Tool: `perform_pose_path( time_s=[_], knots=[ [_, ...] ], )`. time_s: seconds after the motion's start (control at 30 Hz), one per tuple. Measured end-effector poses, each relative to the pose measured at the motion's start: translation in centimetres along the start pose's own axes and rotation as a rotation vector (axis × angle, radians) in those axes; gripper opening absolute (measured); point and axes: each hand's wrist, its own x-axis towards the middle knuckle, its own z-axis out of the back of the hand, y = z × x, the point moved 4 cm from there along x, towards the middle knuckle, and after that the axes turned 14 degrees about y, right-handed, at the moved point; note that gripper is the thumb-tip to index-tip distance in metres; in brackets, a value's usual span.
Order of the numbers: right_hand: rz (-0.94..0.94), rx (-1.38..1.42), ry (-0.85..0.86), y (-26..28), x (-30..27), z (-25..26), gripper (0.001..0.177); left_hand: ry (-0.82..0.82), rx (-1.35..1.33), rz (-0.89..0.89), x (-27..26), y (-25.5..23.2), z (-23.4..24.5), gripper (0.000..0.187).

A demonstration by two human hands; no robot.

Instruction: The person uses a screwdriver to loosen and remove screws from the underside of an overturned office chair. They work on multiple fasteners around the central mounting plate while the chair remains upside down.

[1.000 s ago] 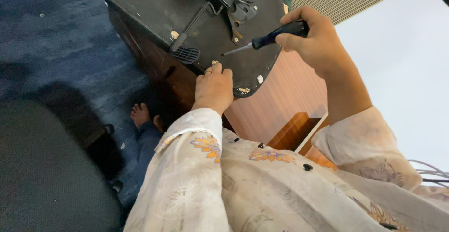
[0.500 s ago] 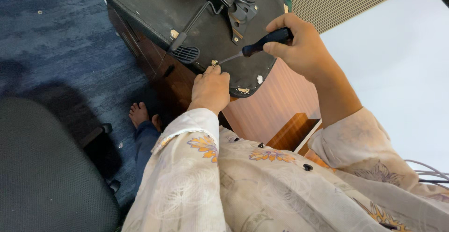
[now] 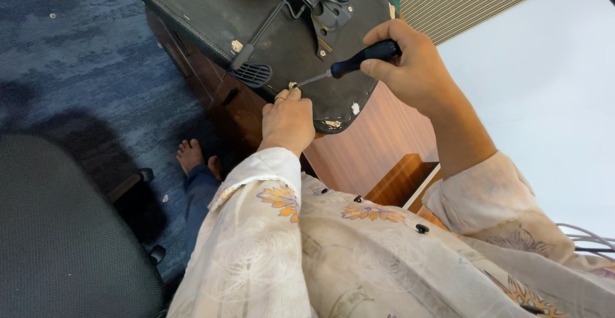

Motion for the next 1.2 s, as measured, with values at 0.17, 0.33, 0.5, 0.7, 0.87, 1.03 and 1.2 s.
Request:
perform_pose_path(
  time_s=[0.17,0.33,0.5,0.7,0.87,1.03,1.2],
  knots=[
    [0.029,-0.016,0.007,0.4,0.1,0.0,0.032,0.044,0.003,0.028,-0.2,-0.3,0.3,0.025],
    [-0.019,-0.056,0.009,0.6,0.1,-0.1,0.031,0.055,0.003,0.048,-0.4,-0.4,0.6,0.025],
    [0.011,-0.035,0.006,0.7,0.0,-0.2,0.03,0.109,0.012,0.066,-0.4,-0.4,0.6,0.024],
    [-0.054,-0.025,-0.003,0.2,-0.1,-0.1,0.03,0.112,0.024,0.057,-0.6,-0.4,0.7,0.024],
    [0.005,-0.04,0.003,0.6,-0.2,-0.2,0.03,0.081,0.024,0.045,-0.6,-0.4,0.7,0.024],
    [-0.017,-0.09,-0.008,1.1,-0.2,-0.4,0.031,0.078,0.009,0.037,-0.4,-0.2,0.5,0.025],
    [0.155,-0.275,-0.054,3.1,-0.1,-0.8,0.033,0.06,0.014,0.019,-0.2,0.0,0.6,0.025]
  ],
)
